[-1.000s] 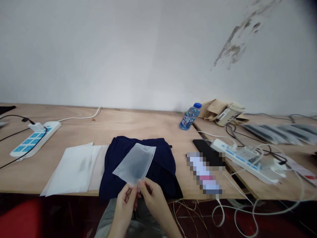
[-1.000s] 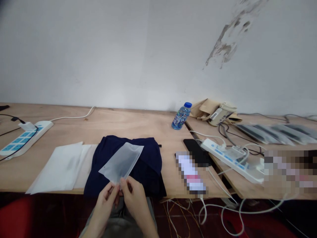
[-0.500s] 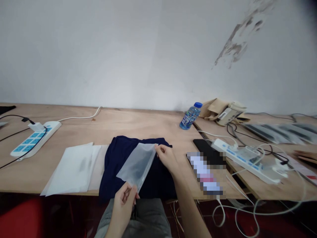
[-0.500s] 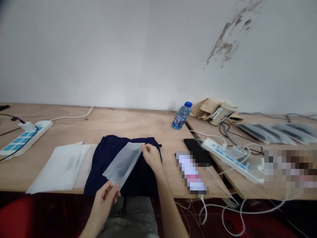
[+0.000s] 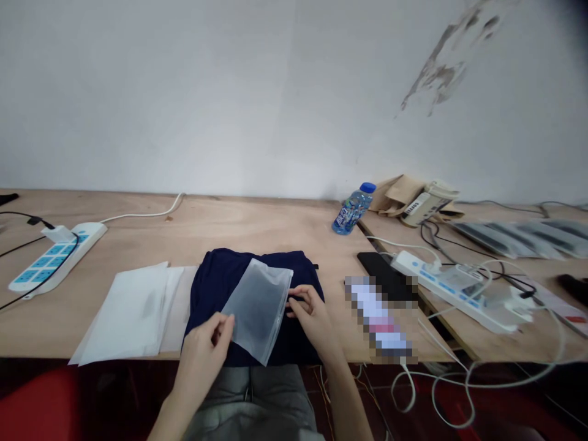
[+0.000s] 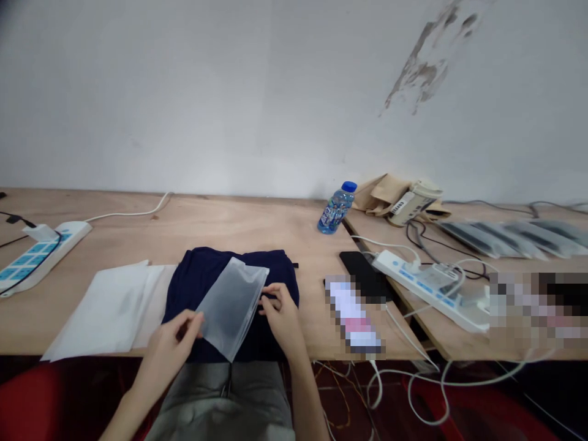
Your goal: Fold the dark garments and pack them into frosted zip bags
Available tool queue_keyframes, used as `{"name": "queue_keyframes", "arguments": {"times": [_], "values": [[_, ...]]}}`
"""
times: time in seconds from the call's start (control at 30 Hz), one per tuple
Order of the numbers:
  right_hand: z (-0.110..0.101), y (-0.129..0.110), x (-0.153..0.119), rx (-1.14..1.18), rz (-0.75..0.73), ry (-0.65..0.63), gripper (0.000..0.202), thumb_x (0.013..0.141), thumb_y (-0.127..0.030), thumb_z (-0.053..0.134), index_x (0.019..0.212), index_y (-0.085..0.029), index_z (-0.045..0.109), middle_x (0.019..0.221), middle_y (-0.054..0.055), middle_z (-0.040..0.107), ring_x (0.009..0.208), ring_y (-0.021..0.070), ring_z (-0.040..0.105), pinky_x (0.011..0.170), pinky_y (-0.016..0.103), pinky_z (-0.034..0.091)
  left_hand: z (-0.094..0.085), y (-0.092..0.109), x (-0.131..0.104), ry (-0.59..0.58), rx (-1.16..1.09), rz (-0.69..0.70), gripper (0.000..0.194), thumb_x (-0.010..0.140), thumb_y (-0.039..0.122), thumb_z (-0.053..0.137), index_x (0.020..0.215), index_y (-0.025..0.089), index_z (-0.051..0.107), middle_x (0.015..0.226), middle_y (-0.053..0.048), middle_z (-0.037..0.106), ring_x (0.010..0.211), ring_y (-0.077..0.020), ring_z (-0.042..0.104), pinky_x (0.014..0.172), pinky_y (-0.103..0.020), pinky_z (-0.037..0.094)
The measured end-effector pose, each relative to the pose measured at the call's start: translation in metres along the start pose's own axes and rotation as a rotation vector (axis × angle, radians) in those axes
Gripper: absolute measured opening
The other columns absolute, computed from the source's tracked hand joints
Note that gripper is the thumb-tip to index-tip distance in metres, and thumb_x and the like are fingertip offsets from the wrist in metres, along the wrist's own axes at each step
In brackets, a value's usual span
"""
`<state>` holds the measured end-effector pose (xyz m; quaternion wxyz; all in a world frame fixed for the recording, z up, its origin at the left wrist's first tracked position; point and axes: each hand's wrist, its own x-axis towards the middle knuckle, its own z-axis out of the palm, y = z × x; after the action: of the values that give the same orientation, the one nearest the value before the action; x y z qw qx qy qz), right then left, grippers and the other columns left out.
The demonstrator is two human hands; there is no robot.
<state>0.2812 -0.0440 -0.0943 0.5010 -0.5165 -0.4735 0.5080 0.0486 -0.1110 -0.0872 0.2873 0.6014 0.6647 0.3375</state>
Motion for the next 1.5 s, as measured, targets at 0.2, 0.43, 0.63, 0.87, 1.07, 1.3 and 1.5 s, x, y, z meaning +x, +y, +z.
{"name": "queue_keyframes", "arguments": {"times": [0.2, 0.43, 0.63, 0.87, 1.07, 1.3, 1.5], "values": [[0.011, 0.007, -0.005, 0.051, 0.047, 0.052, 0.040, 0.067, -0.049, 0.078, 0.083, -0.019, 0.057, 0.081, 0.000, 0.063, 0.067, 0.0176, 0.068, 0.066, 0.033, 0.060, 0.007, -0.014, 0.056, 0.077, 0.358, 0.139, 0.028, 0.094, 0.030, 0.041, 0.099, 0.020, 0.066, 0.096, -0.008, 0.070, 0.090, -0.0218, 0.066, 0.078, -0.031, 0.046], [0.029, 0.009, -0.004, -0.228, -0.020, 0.220, 0.047, 0.066, -0.061, 0.072, 0.081, -0.021, 0.054, 0.066, -0.004, 0.052, 0.047, 0.0112, 0.049, 0.039, 0.025, 0.046, 0.010, -0.010, 0.075, -0.049, 0.394, -0.042, 0.029, 0.095, 0.036, 0.043, 0.094, 0.021, 0.068, 0.090, -0.006, 0.073, 0.089, -0.0245, 0.068, 0.072, -0.030, 0.043], [0.033, 0.005, -0.010, -0.479, -0.141, 0.343, 0.048, 0.069, -0.063, 0.068, 0.090, -0.021, 0.056, 0.082, 0.001, 0.058, 0.061, 0.0162, 0.058, 0.061, 0.031, 0.050, 0.013, -0.009, 0.079, -0.066, 0.376, -0.128, 0.034, 0.093, 0.042, 0.044, 0.087, 0.020, 0.069, 0.087, -0.008, 0.074, 0.090, -0.0260, 0.069, 0.072, -0.031, 0.042], [0.028, 0.001, -0.009, -0.700, -0.034, 0.184, 0.048, 0.074, -0.064, 0.061, 0.075, -0.016, 0.067, 0.085, 0.011, 0.062, 0.072, 0.0239, 0.061, 0.067, 0.035, 0.049, 0.016, -0.009, 0.083, -0.066, 0.373, -0.133, 0.040, 0.092, 0.047, 0.045, 0.076, 0.018, 0.067, 0.080, -0.010, 0.073, 0.082, -0.0263, 0.068, 0.067, -0.031, 0.040], [0.030, 0.002, -0.001, -0.524, -0.090, 0.077, 0.035, 0.073, -0.047, 0.066, 0.090, -0.017, 0.074, 0.095, 0.011, 0.064, 0.089, 0.0274, 0.062, 0.074, 0.036, 0.052, 0.014, -0.006, 0.082, -0.036, 0.356, -0.093, 0.031, 0.093, 0.039, 0.047, 0.075, 0.020, 0.063, 0.081, -0.006, 0.071, 0.082, -0.0217, 0.067, 0.069, -0.028, 0.039], [0.023, -0.021, -0.009, -0.152, -0.091, 0.131, 0.038, 0.075, -0.046, 0.068, 0.100, -0.017, 0.069, 0.113, 0.009, 0.064, 0.103, 0.0243, 0.061, 0.088, 0.033, 0.051, -0.015, -0.003, 0.073, 0.260, 0.268, -0.086, 0.029, 0.095, 0.041, 0.039, 0.084, 0.022, 0.057, 0.080, -0.004, 0.069, 0.079, -0.0226, 0.064, 0.067, -0.028, 0.038], [0.013, -0.013, -0.004, -0.289, -0.074, 0.089, 0.034, 0.078, -0.051, 0.062, 0.087, -0.018, 0.066, 0.091, 0.008, 0.069, 0.092, 0.0259, 0.063, 0.082, 0.036, 0.050, -0.074, -0.039, 0.066, 0.517, 0.395, -0.242, 0.029, 0.093, 0.042, 0.038, 0.095, 0.020, 0.058, 0.078, -0.007, 0.067, 0.074, -0.0237, 0.062, 0.063, -0.029, 0.039]]}}
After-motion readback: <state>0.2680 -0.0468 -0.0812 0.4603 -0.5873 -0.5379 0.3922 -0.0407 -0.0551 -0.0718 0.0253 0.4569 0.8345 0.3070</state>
